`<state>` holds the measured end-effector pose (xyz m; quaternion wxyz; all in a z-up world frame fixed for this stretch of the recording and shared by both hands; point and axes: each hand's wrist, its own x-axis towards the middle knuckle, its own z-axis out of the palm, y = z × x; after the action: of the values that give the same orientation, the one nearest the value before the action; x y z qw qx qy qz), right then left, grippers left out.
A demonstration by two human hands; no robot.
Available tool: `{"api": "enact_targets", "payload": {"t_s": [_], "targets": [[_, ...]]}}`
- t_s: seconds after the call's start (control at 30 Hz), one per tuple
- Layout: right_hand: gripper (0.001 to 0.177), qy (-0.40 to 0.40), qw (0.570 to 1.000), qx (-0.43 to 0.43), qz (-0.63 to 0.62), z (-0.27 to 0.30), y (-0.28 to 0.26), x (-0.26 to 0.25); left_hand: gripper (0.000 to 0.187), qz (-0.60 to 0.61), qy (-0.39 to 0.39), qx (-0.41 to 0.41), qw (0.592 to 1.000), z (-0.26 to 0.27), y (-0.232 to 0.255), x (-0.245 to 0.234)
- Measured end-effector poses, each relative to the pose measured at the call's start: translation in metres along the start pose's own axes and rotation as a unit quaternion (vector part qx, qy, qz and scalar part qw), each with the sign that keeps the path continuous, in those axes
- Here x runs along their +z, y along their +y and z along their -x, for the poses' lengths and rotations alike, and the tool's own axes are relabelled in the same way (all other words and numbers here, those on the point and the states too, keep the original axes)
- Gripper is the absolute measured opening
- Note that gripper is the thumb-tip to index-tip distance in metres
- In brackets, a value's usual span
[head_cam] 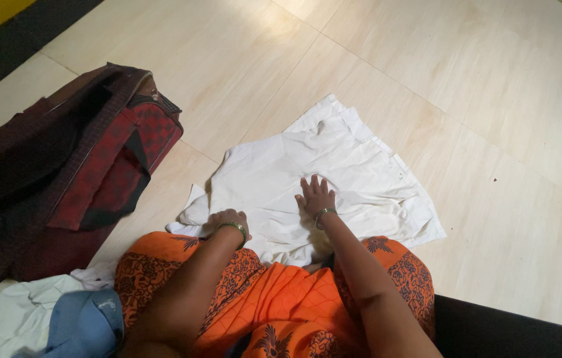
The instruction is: The person folds a white garment by hand on the floor, smoothing the fabric and aligning the edges before placing it in a neat stack.
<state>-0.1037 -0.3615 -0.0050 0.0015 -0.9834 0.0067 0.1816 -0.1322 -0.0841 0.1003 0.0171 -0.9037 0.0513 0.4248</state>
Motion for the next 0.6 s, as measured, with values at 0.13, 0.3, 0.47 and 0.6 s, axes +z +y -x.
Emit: {"api": "enact_targets", "payload": {"t_s": [0.13, 0.3, 0.47, 0.6], "targets": [[0.072, -0.065, 0.997, 0.038, -0.031, -0.026, 0.005, -0.024, 0.083, -0.034, 0.013, -0.016, 0.999, -0.024, 0.008, 0.002], [0.071, -0.07, 0.994, 0.075, -0.024, -0.064, 0.026, -0.039, 0.084, -0.032, 0.113, 0.019, 0.993, -0.045, 0.01, 0.006], [0.062, -0.081, 0.979, 0.17, -0.073, -0.102, 0.082, -0.066, 0.08, -0.01, 0.15, 0.109, 0.983, -0.037, 0.011, 0.02], [0.059, 0.162, 0.974, 0.047, -0.149, -0.082, 0.124, -0.074, 0.086, 0.011, 0.025, 0.052, 0.998, -0.035, 0.009, 0.009]]}}
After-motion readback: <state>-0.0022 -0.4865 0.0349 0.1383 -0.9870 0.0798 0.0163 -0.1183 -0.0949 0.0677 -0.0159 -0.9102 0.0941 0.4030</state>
